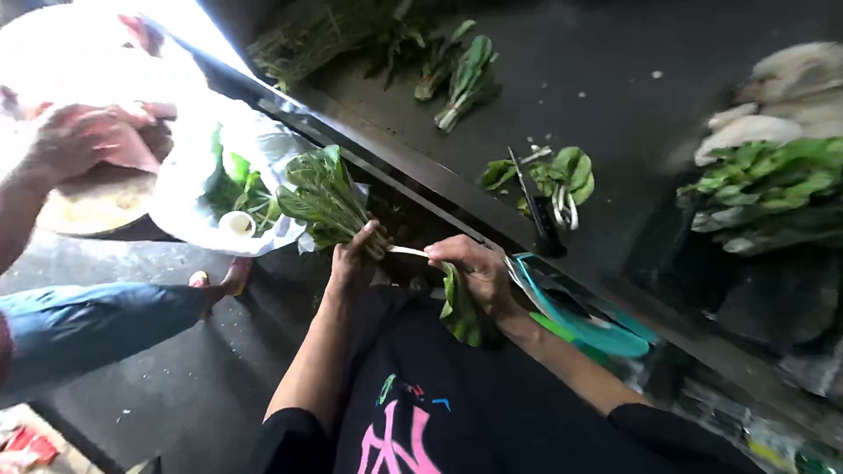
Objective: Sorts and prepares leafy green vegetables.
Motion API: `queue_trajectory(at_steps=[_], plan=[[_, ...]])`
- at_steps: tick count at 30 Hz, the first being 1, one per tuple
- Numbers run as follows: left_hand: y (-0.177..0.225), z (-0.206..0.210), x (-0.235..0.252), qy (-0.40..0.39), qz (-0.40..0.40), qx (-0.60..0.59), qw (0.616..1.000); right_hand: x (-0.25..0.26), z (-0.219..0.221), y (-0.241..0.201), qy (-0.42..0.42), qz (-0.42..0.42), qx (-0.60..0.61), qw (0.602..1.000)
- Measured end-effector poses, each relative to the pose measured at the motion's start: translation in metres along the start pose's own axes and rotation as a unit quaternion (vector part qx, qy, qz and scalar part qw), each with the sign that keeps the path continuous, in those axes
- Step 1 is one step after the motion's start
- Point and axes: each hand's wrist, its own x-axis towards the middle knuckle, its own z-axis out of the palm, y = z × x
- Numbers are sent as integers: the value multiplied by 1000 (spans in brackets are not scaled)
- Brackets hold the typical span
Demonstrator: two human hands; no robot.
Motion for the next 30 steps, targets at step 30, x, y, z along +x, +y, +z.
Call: queue_trajectory(at_steps=[30], plan=[[195, -224, -13, -33, 200, 553, 808, 193, 235, -4, -108, 204, 42, 972]])
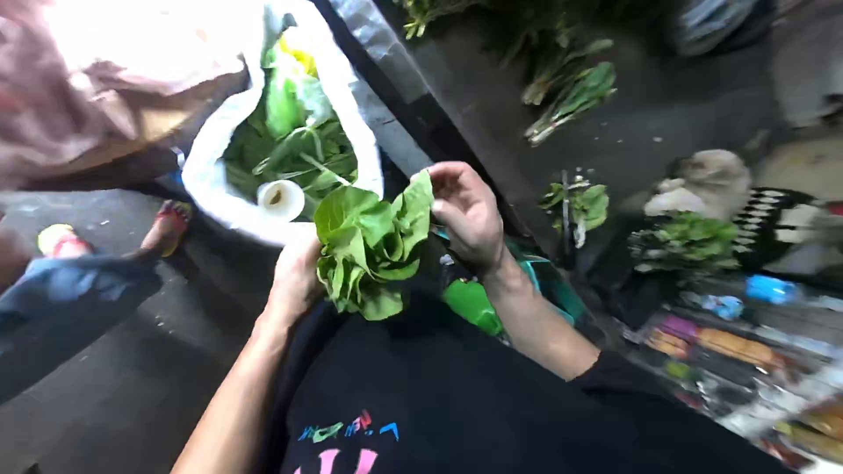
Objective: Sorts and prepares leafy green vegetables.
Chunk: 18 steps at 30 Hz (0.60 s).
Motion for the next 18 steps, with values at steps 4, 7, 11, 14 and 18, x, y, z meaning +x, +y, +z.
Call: queue_trajectory(at_steps=[4, 7, 11, 14, 18], plan=[[18, 31, 39, -67, 96, 43, 992, -48, -27, -48, 105, -33, -44, 993], [28, 59, 59, -99, 115, 72, 986, -66, -46, -65, 145, -49, -131, 980], [39, 87, 71, -144, 135, 103, 975, -91, -64, -67, 209, 23, -264, 941], [48, 102, 72, -189, 156, 89, 965, -104, -68, -60, 257, 113, -324, 904], [53, 118, 69, -220, 149, 72, 961, -116, -73, -51, 293, 168, -319, 886]])
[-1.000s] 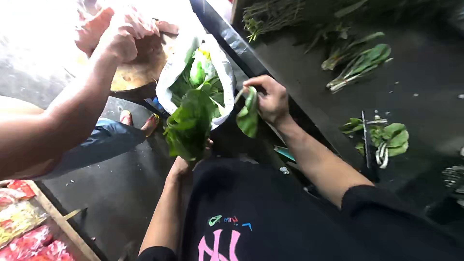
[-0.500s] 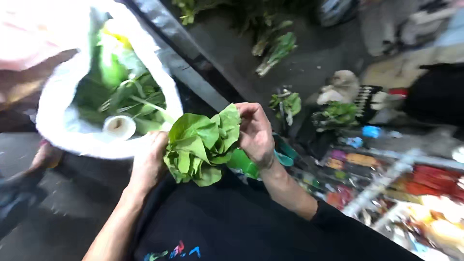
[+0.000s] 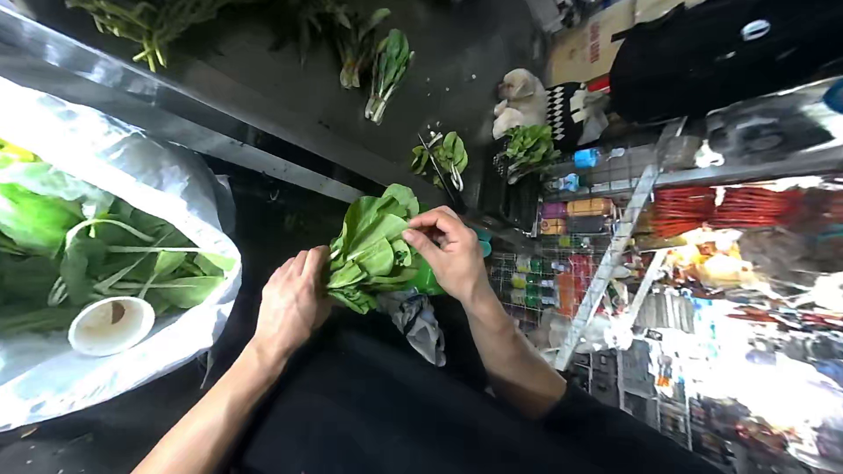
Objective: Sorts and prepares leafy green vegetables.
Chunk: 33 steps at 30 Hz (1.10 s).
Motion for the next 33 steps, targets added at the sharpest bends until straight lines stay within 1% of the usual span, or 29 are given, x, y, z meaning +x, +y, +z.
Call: queue_trajectory(at_steps=[1, 3, 5, 6, 7, 9, 10, 11, 12, 13, 15, 19, 21, 25, 27, 30, 32, 33], plan=[[-1, 3, 0, -10, -9, -15, 1000, -1, -1, 3, 0, 6, 1, 1000], [-2, 2, 1, -71, -53, -86, 992, -2, -1, 10, 3, 9, 12, 1000], [-5, -1, 3, -147, -112, -207, 961, -2, 1, 18, 10, 6, 32, 999], [-7, -1, 2, -170, -136, -275, 937, -2, 1, 21, 11, 7, 50, 999], [-9, -1, -1, -183, -159, -351, 904, -1, 2, 22, 11, 8, 70, 997], [-11, 3, -7, -168, -190, -513, 820, 0, 2, 25, 11, -5, 105, 994], [-12, 3, -9, -156, -190, -582, 775, 1, 2, 26, 9, -22, 120, 993], [-13, 3, -10, -153, -190, -635, 733, 2, 2, 27, 5, -48, 135, 990], [-16, 2, -11, -156, -192, -670, 700, 3, 1, 28, -3, -80, 157, 984], [-18, -1, -12, -160, -198, -689, 679, 4, -1, 28, -16, -110, 179, 977], [-23, -8, -14, -170, -198, -713, 651, 7, -5, 25, -50, -152, 225, 961], [-39, -15, -18, -196, -121, -765, 601, 11, -14, 18, -82, -183, 283, 938], [-40, -19, -17, -179, -120, -768, 604, 12, -15, 16, -93, -186, 300, 931], [-35, -28, -13, -162, -136, -721, 660, 15, -5, 15, -94, -151, 355, 918], [-33, -28, -13, -156, -141, -705, 678, 15, 3, 12, -96, -94, 380, 915], [-28, -26, -13, -129, -159, -691, 694, 7, 22, 4, -88, 46, 353, 930], [-24, -25, -13, -117, -172, -680, 703, -3, 40, 2, -125, 104, 315, 935], [-22, -24, -14, -116, -180, -672, 709, -9, 49, -2, -152, 108, 291, 938]])
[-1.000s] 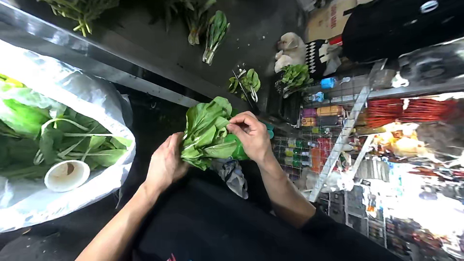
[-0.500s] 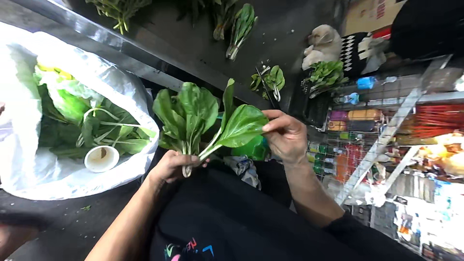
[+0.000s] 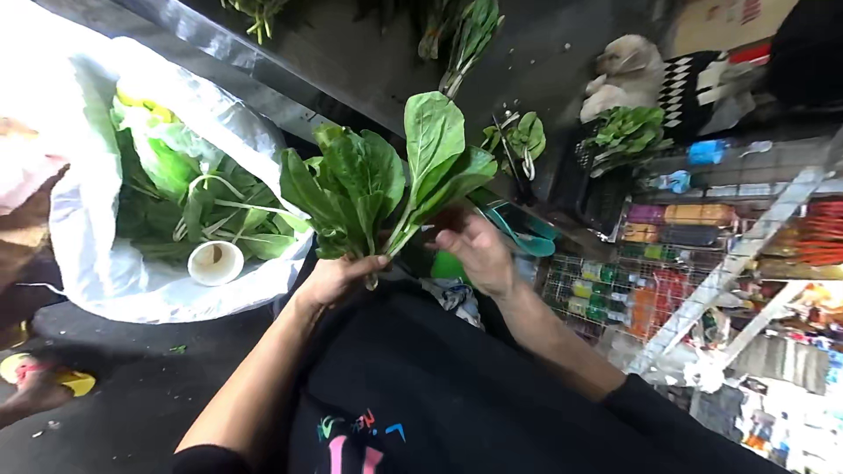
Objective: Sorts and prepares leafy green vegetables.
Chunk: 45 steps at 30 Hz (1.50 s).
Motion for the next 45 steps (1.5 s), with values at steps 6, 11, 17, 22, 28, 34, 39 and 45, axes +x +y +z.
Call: queue_trajectory(at_steps=[6, 11, 17, 22, 28, 34, 39, 45], plan=[[-11, 1, -1, 16, -13, 86, 996, 0, 41, 21, 36, 35, -114, 992], [-16, -3, -8, 18, -12, 112, 993, 3, 35, 26, 53, 15, -68, 996], [-13, -4, -10, 94, -11, 192, 977, 10, 23, 17, 36, -28, 70, 997], [-11, 4, -7, 89, 17, 199, 976, 9, 47, 36, 2, 10, 31, 999], [-8, 13, 1, 120, -37, 248, 961, 17, 69, 70, -56, 54, 96, 992], [-4, 18, 3, 233, -31, 338, 912, 31, 62, 57, -157, 39, 90, 983], [-10, 6, -2, 270, -10, 449, 851, 36, 57, 34, -16, -110, -88, 990], [-26, -7, -13, 263, 95, 520, 807, 39, 47, -6, -32, -163, -72, 984]])
